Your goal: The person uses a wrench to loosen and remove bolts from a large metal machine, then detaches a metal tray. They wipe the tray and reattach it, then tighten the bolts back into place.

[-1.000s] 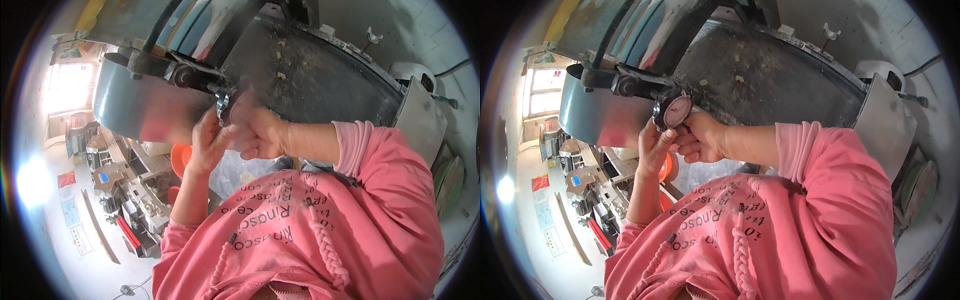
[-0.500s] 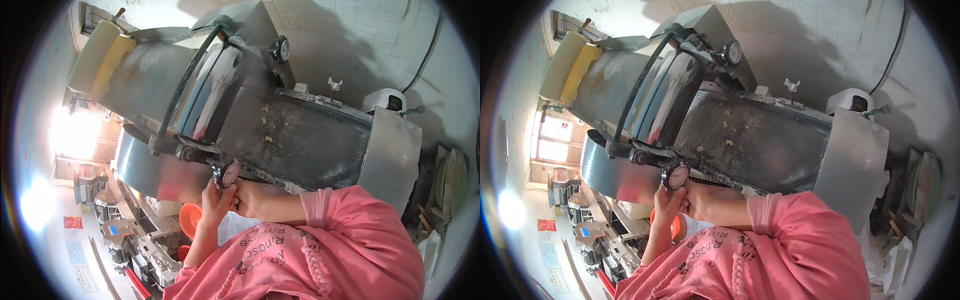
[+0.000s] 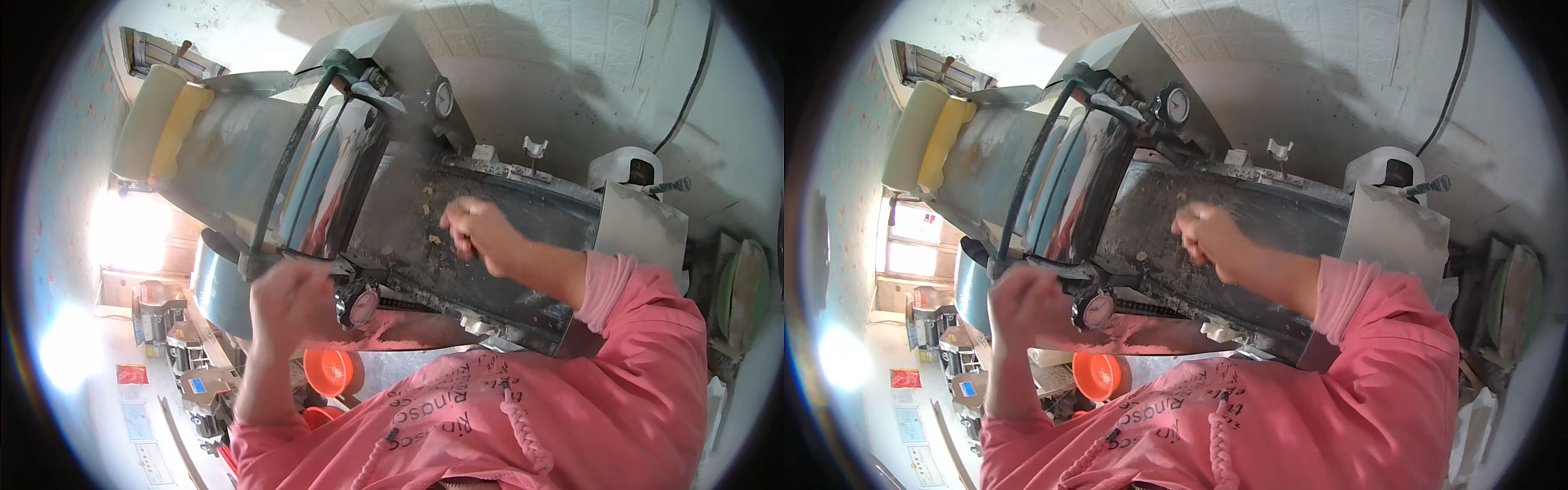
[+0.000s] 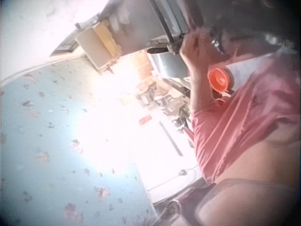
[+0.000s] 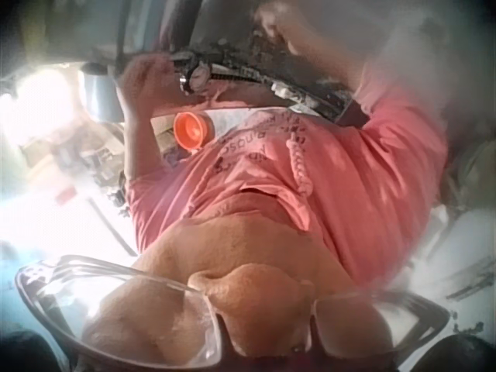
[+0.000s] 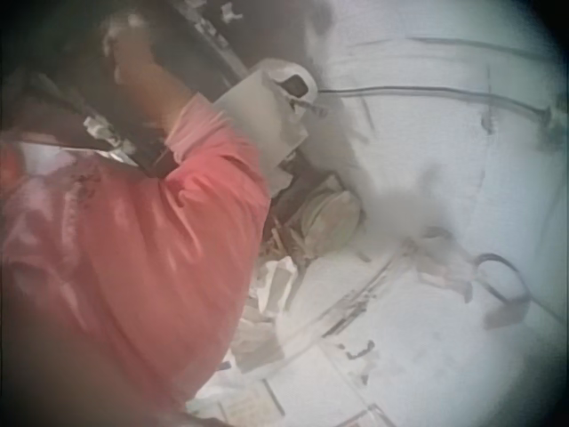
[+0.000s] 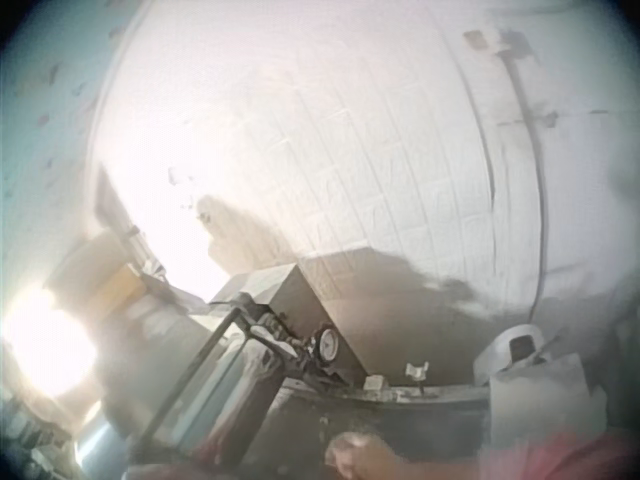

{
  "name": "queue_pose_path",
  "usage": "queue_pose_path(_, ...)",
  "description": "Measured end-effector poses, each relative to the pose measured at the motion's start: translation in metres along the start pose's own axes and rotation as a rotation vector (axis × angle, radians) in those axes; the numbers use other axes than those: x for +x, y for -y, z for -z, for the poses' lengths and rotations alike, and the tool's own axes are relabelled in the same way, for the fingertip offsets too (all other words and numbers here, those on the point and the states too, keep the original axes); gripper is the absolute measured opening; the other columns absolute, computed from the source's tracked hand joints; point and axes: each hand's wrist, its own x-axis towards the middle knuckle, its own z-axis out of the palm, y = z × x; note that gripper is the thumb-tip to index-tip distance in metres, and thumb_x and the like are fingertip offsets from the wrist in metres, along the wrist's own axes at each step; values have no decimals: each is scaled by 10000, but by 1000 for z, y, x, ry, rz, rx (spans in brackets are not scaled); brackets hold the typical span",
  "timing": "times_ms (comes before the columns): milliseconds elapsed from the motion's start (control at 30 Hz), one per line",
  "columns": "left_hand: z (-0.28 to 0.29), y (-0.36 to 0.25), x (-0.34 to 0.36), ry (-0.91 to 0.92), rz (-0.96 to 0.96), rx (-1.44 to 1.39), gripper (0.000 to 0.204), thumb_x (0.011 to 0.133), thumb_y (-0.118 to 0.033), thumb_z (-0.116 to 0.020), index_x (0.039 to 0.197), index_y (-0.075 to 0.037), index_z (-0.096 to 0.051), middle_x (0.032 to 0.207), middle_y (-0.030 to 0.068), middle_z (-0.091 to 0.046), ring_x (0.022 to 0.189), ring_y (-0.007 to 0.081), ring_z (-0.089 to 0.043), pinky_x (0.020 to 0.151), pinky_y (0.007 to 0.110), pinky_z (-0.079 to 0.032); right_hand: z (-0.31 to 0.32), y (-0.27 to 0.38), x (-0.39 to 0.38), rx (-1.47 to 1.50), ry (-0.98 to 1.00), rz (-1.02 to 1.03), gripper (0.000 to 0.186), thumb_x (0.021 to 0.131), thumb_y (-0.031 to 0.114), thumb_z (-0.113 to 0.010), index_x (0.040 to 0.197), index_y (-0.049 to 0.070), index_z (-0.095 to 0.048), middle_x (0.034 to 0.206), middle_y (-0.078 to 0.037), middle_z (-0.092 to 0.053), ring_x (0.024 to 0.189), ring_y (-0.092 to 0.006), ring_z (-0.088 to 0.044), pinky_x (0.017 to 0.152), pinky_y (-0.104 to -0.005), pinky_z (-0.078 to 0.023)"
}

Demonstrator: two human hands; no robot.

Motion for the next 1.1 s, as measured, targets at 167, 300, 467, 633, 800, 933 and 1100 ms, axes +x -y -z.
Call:
queue_pose_path(167,-57,-27,142,47,205,-245,212,889,-185,-580,895,22,-627,712,45,-621,625,105,-585,576,253,-468,18,38,20,-262,-27,91,261,958,269,-467,942,18,-536,658,-11,-470,523,-78,-390,475,-246,-334)
queue_pose_path(300,-96,-21,212,42,211,-339,254,879,-229,-593,874,24,-616,699,65,-625,601,134,-607,579,271,-486,20,21,42,-297,7,228,239,943,253,-503,922,21,-559,699,-3,-505,597,-69,-437,536,-237,-375)
queue_pose_path(467,-117,-7,237,132,164,-132,303,867,-273,-610,867,29,-585,669,106,-626,546,188,-620,560,297,-491,25,13,70,-676,-102,525,232,881,260,-560,911,29,-566,766,-174,-564,716,-342,-556,645,-399,-437)
queue_pose_path(633,-120,-9,248,218,211,-29,316,935,-303,-497,834,-13,-572,650,72,-587,500,169,-576,453,274,-434,24,18,76,-628,-119,617,243,872,265,-575,900,24,-562,809,-195,-584,817,-391,-567,686,-429,-437)
queue_pose_path(800,-114,-14,251,295,372,-164,294,940,-324,-476,813,-72,-560,634,40,-568,473,130,-545,382,233,-292,27,16,84,-773,-168,665,222,878,259,-563,948,49,-582,860,-179,-598,852,-381,-577,720,-447,-445)
queue_pose_path(933,-117,-5,252,302,382,-317,330,932,-305,-489,741,-46,-562,607,45,-566,465,152,-548,421,277,-344,34,16,95,-906,-218,756,212,876,253,-561,982,72,-594,938,-151,-607,878,-371,-581,733,-444,-456)
queue_pose_path(1100,-130,24,260,245,104,-228,350,929,-319,-494,737,-40,-580,603,44,-563,465,140,-536,405,254,-353,29,19,110,-1025,-306,810,211,862,251,-585,993,86,-609,955,-147,-611,881,-361,-591,722,-438,-464)
